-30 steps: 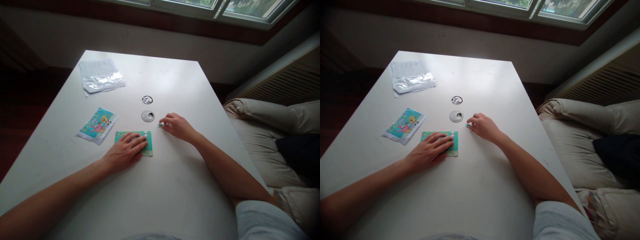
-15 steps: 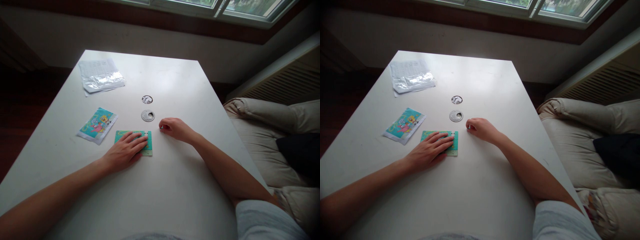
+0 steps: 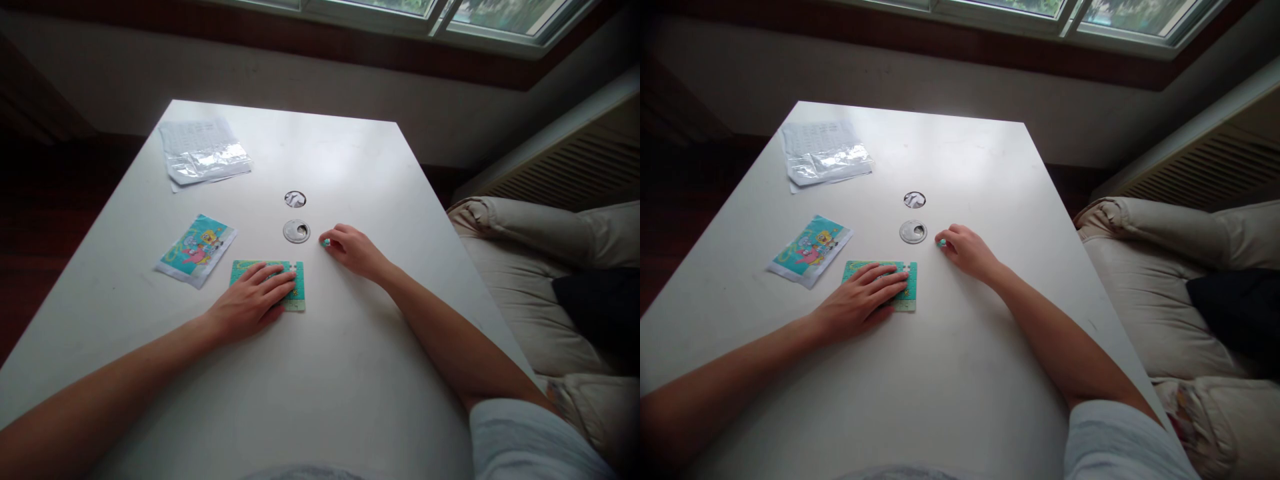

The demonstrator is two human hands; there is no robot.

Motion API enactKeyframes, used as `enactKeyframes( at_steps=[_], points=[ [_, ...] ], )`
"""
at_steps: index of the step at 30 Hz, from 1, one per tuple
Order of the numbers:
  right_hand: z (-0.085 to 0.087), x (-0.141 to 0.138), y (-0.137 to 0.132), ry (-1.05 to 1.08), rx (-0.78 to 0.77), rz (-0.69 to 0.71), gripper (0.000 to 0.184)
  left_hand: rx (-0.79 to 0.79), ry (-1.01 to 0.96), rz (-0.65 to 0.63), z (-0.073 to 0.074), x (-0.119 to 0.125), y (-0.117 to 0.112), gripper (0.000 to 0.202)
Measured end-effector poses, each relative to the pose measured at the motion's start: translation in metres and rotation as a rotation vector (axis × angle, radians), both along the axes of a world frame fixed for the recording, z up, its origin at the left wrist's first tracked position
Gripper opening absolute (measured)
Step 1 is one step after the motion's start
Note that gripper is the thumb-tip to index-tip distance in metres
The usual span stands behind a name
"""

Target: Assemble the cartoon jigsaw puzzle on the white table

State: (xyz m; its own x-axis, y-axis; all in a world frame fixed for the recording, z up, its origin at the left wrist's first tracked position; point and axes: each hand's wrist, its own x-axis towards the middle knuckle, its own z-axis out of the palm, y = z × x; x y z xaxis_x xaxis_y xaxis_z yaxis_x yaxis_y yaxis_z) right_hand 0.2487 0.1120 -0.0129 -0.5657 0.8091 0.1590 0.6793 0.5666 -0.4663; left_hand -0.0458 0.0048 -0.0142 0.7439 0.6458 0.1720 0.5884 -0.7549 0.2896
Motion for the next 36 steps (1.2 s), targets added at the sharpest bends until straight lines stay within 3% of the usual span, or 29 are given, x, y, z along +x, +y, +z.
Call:
enactKeyframes(
  at_steps=[7, 9, 14, 17, 24, 36],
  points=[
    [-0.008, -0.003, 0.002, -0.014, 0.05, -0.14, 0.006, 0.0, -0.002, -0.003, -0.001, 0.0, 0.0, 0.043],
    [-0.009, -0.005, 0.002, 0.0, 0.053, -0.185, 0.01, 0.003, -0.002, -0.001, -0.001, 0.0, 0.0, 0.043],
    [-0.005, -0.003, 0.005, 0.144, -0.143, -0.266, 0.018, 0.02, 0.029, -0.009, -0.002, -0.001, 0.001, 0.042],
    [-0.001, 0.005, 0.008, 0.179, -0.202, -0.222, 0.019, 0.021, 0.04, -0.01, -0.002, -0.001, 0.001, 0.042],
    [0.005, 0.013, 0.011, 0.082, -0.181, 0.002, 0.021, 0.007, 0.038, -0.006, -0.001, -0.001, 0.001, 0.043],
    [0.006, 0.004, 0.003, 0.004, -0.093, -0.005, 0.017, -0.003, 0.018, 0.001, 0.0, 0.0, 0.0, 0.043]
  ],
)
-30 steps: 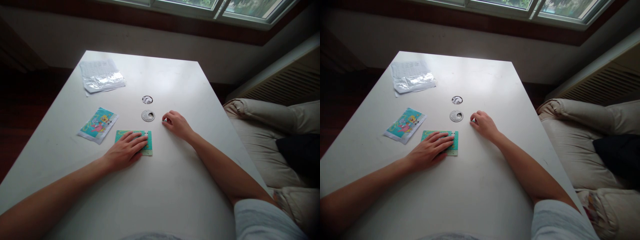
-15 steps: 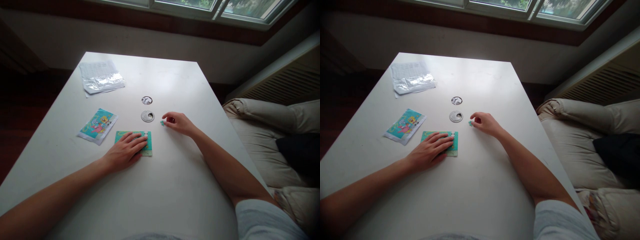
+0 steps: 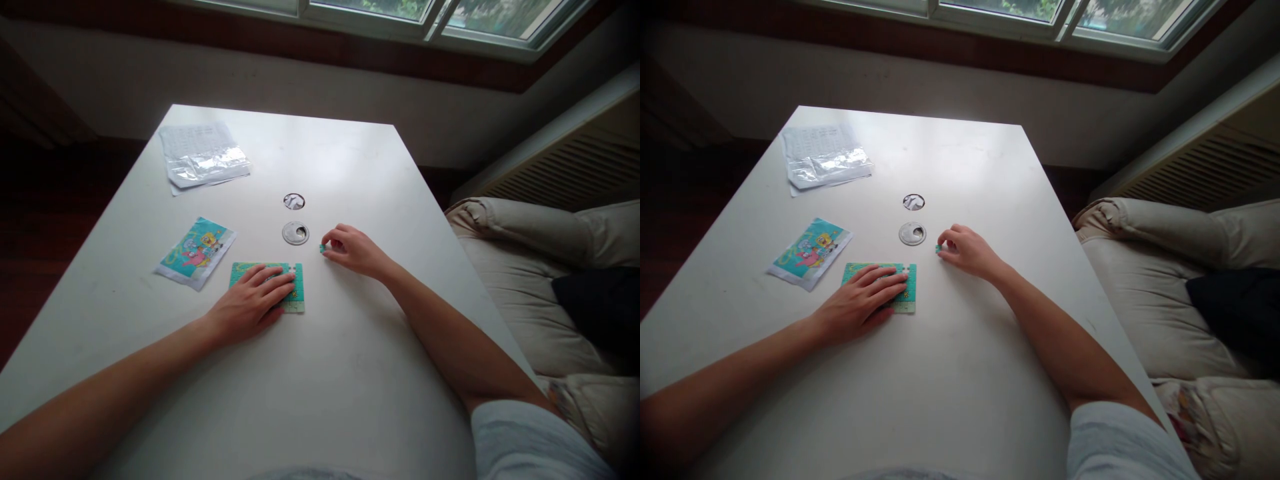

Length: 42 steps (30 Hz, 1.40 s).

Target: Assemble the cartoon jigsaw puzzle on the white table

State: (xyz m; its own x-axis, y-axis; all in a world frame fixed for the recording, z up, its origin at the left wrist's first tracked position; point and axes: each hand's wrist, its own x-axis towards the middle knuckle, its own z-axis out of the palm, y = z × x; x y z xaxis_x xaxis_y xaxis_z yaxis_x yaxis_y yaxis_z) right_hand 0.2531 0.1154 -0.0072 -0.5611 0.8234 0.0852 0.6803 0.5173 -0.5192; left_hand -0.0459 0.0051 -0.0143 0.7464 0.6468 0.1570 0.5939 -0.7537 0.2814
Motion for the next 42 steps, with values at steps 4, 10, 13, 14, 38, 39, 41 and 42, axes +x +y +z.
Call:
enactKeyframes(
  at_steps=[4, 10, 13, 14, 38, 39, 41, 42],
  points=[
    [0.002, -0.003, -0.003, -0.031, 0.021, -0.016, 0.017, 0.001, -0.015, -0.001, 0.001, 0.001, 0.0, 0.043],
    [-0.002, -0.009, -0.004, -0.02, 0.005, -0.043, 0.016, 0.009, -0.001, -0.001, 0.0, 0.0, 0.0, 0.043],
    [-0.003, -0.012, -0.004, 0.035, -0.011, -0.049, 0.016, 0.013, 0.012, -0.004, -0.001, 0.0, 0.0, 0.043],
    [-0.003, -0.013, -0.005, 0.066, -0.029, -0.047, 0.014, 0.014, 0.012, -0.005, -0.001, 0.0, 0.0, 0.043],
    [-0.018, -0.061, -0.022, 0.177, 0.14, 0.093, 0.015, 0.114, -0.002, 0.09, 0.005, 0.003, -0.009, 0.03],
    [-0.018, -0.066, -0.02, 0.164, 0.153, 0.108, 0.016, 0.123, -0.002, 0.109, 0.006, 0.003, -0.011, 0.029],
    [-0.017, -0.079, -0.016, 0.134, 0.186, 0.137, 0.018, 0.137, -0.001, 0.133, 0.007, 0.004, -0.015, 0.027],
    [-0.018, -0.088, -0.014, 0.115, 0.207, 0.146, 0.019, 0.138, 0.0, 0.136, 0.007, 0.005, -0.017, 0.026]
  ],
)
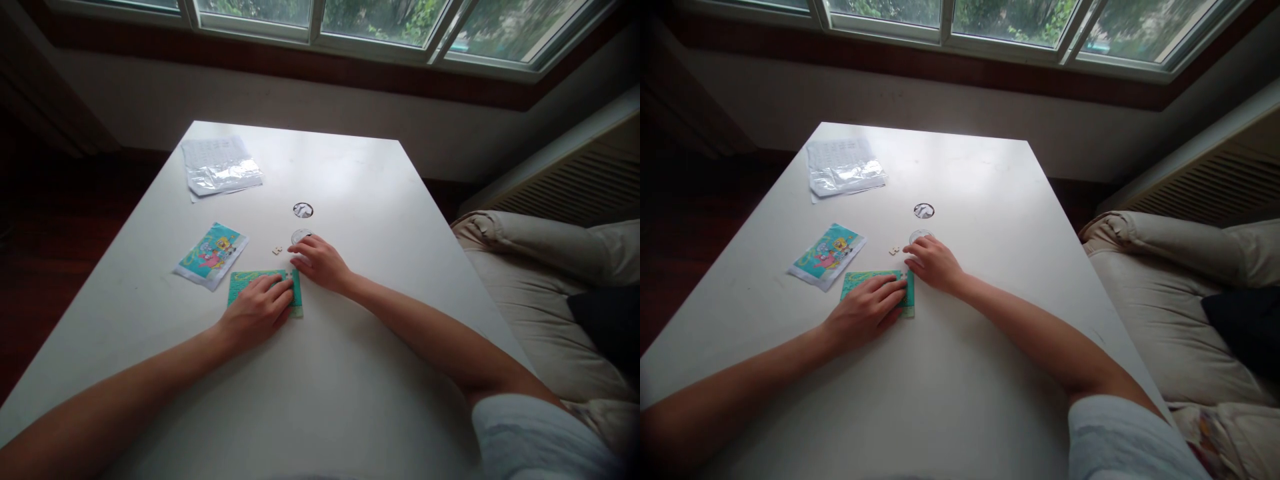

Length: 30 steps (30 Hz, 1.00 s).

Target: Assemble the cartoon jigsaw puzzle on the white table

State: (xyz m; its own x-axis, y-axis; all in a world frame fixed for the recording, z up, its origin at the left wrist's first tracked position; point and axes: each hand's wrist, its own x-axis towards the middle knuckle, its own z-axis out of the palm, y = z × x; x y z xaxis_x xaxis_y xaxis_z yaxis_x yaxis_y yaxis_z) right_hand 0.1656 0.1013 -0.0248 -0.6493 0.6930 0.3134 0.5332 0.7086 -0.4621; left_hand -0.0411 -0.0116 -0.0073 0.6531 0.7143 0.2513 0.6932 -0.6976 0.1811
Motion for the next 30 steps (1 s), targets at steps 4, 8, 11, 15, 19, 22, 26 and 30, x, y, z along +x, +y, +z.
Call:
enactKeyframes(
  at_steps=[4, 8, 11, 15, 19, 22, 26, 30],
  points=[
    [-0.002, -0.03, 0.009, -0.104, 0.077, -0.035, 0.021, -0.003, -0.015, -0.005, 0.0, 0.0, -0.002, 0.024],
    [-0.001, -0.044, 0.014, -0.197, 0.137, -0.03, 0.019, -0.005, -0.026, -0.026, -0.003, -0.004, 0.001, 0.025],
    [0.001, -0.044, 0.014, -0.245, 0.189, -0.031, 0.017, -0.005, -0.036, -0.035, -0.005, -0.005, 0.003, 0.025],
    [0.0, -0.034, 0.011, -0.187, 0.166, -0.046, 0.019, -0.009, -0.045, -0.049, -0.007, -0.005, 0.005, 0.028],
    [0.0, -0.017, 0.011, 0.068, -0.08, -0.083, 0.015, -0.028, -0.042, -0.086, -0.008, -0.006, 0.008, 0.034],
    [0.005, -0.007, 0.011, 0.153, -0.285, -0.087, 0.015, -0.054, -0.024, -0.092, -0.009, -0.007, 0.009, 0.039],
    [0.013, -0.002, 0.008, 0.086, -0.376, -0.052, 0.014, -0.059, -0.012, -0.064, -0.01, -0.009, 0.012, 0.041],
    [0.016, -0.004, 0.006, 0.049, -0.36, -0.041, 0.009, -0.055, -0.018, -0.056, -0.011, -0.011, 0.015, 0.041]
  ],
)
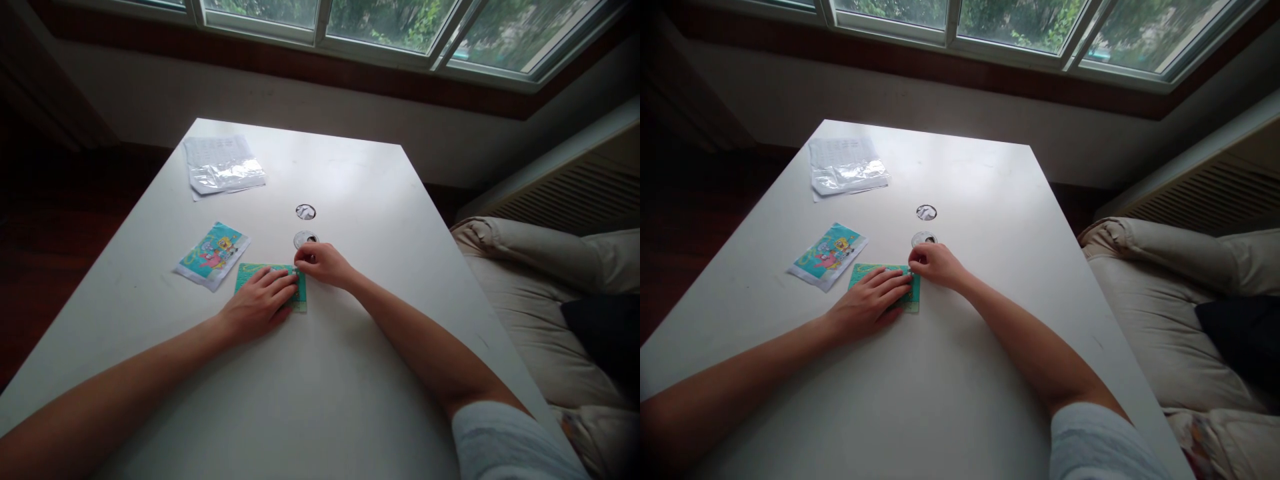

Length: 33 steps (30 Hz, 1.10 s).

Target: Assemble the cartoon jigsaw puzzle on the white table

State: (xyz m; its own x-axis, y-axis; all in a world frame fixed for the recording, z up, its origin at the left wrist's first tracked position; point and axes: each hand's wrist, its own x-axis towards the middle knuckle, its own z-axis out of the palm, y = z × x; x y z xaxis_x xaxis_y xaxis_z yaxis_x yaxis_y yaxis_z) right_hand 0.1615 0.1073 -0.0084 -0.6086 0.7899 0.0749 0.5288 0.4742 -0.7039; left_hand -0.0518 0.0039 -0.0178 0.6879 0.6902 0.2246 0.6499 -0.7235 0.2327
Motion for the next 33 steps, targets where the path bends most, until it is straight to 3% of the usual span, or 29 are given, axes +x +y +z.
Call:
enactKeyframes(
  at_steps=[17, 21, 27, 33],
  points=[
    [-0.007, -0.0002, 0.0004, -0.049, 0.147, 0.073, 0.004, -0.018, -0.037, 0.054, 0.0068, 0.0035, -0.0013, 0.034],
    [-0.0048, 0.0019, 0.0035, -0.01, 0.09, 0.082, 0.005, -0.013, -0.036, 0.06, 0.0055, 0.0026, -0.0014, 0.034],
    [-0.0014, 0.0042, 0.0059, 0.02, -0.113, 0.084, 0.007, -0.016, -0.026, 0.063, 0.004, 0.002, -0.0016, 0.034],
    [-0.0015, 0.0026, 0.0045, -0.002, -0.009, 0.111, 0.005, -0.029, -0.008, 0.068, 0.0052, 0.0035, -0.0018, 0.034]
  ],
)
